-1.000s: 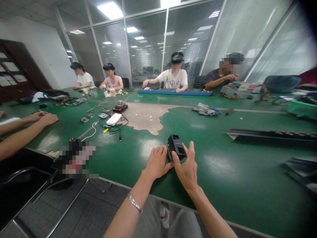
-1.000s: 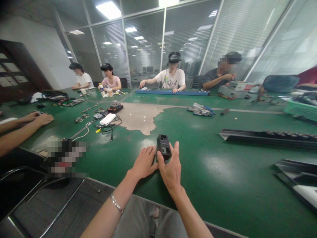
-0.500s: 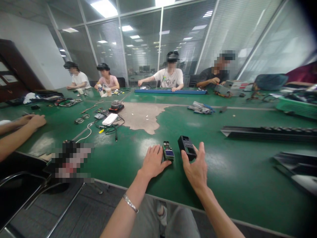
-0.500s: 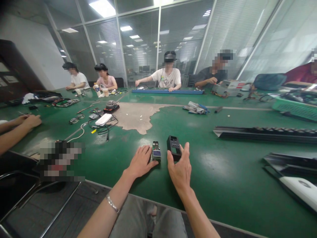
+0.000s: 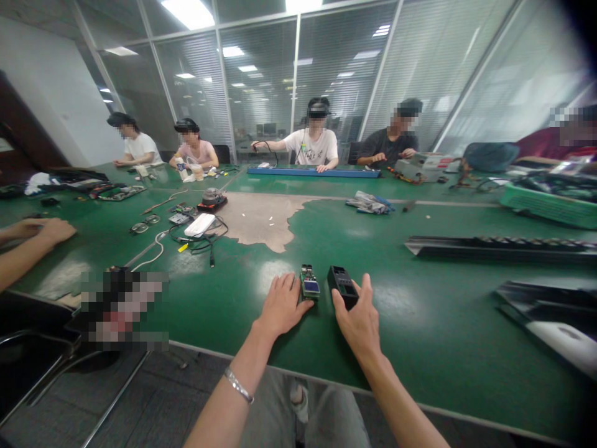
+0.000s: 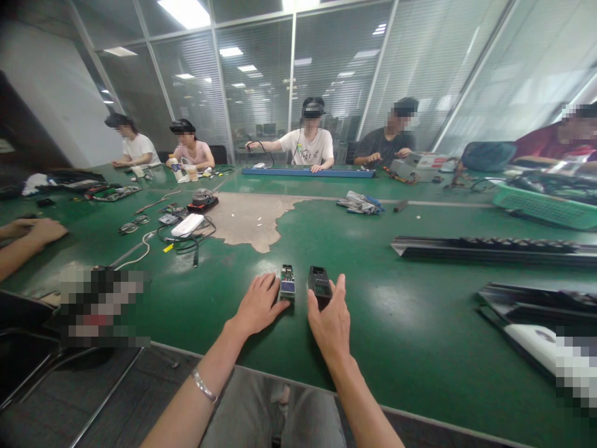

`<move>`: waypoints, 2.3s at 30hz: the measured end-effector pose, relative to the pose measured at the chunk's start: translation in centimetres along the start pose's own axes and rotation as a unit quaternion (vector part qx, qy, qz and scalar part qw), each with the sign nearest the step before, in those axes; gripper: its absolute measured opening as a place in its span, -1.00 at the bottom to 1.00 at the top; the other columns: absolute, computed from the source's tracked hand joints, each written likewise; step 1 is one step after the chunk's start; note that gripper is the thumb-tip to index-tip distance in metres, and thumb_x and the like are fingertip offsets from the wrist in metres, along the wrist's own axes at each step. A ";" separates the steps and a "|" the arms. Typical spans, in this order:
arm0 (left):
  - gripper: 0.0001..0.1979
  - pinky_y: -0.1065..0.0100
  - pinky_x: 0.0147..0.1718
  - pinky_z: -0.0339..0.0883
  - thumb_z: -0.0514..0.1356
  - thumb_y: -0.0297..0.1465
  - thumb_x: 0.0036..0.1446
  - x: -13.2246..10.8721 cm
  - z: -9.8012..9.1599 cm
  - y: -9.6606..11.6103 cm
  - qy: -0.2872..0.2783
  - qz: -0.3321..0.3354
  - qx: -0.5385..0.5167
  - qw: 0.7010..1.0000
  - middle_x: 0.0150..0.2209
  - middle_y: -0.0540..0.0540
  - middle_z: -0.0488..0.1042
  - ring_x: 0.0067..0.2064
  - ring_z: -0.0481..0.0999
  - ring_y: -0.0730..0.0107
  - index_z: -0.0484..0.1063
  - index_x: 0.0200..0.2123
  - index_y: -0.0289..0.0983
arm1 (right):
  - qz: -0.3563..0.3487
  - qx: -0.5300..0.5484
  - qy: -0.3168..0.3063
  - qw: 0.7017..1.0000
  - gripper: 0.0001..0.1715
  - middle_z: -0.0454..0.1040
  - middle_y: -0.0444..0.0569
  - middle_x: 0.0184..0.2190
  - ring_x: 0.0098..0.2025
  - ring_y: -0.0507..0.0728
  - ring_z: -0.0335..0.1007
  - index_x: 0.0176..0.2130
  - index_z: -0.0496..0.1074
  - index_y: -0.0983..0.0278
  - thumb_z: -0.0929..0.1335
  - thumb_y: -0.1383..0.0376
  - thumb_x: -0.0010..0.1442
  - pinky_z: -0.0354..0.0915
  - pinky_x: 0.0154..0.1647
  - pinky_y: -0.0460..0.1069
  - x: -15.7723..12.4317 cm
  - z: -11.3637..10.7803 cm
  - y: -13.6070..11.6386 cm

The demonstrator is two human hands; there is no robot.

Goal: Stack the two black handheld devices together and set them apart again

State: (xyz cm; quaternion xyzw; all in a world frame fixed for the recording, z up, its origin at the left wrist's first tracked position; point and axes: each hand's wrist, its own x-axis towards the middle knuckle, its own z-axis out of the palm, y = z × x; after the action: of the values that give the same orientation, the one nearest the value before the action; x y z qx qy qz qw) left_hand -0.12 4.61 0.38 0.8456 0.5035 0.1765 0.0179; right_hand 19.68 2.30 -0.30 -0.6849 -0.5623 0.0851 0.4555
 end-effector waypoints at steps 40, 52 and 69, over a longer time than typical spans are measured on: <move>-0.27 -0.13 0.37 -0.07 -0.07 0.08 0.39 0.2 0.8 -0.2 0.001 0.002 0.008 1.000 0.36 -0.35 0.22 0.40 0.13 -0.06 0.16 0.34 -0.36 | -0.037 -0.041 0.035 0.998 0.16 0.37 0.32 0.21 0.21 0.48 0.28 0.46 -0.24 0.45 0.33 -0.07 0.22 0.23 0.20 0.36 -0.4 1.0 1.2; -0.39 -0.11 0.33 0.03 -0.04 -0.02 0.42 0.2 0.9 -0.3 0.013 0.016 -0.002 1.000 0.34 -0.33 0.24 0.39 0.16 -0.03 0.17 0.33 -0.31 | 0.000 -0.001 0.000 1.000 0.08 0.33 0.36 0.26 0.24 0.44 0.34 0.46 -0.23 0.47 0.29 -0.02 0.27 0.27 0.21 0.32 -0.4 0.6 0.7; -0.46 -0.06 0.33 0.05 0.09 -0.07 0.37 0.1 0.9 -0.3 0.027 0.015 -0.017 0.999 0.31 -0.31 0.28 0.36 0.21 -0.04 0.25 0.25 -0.29 | -0.009 0.057 -0.009 0.998 0.09 0.50 0.24 0.13 0.08 0.38 0.50 0.47 -0.19 0.39 0.32 -0.03 0.24 0.38 0.05 0.21 -0.1 -0.2 -6.0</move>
State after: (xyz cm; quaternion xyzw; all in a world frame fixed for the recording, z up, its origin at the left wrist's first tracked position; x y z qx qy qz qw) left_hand -0.07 4.95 -0.47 0.8478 0.4876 0.2079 0.0166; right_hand 15.64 1.80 4.10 -0.6516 -0.5670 0.1189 0.4897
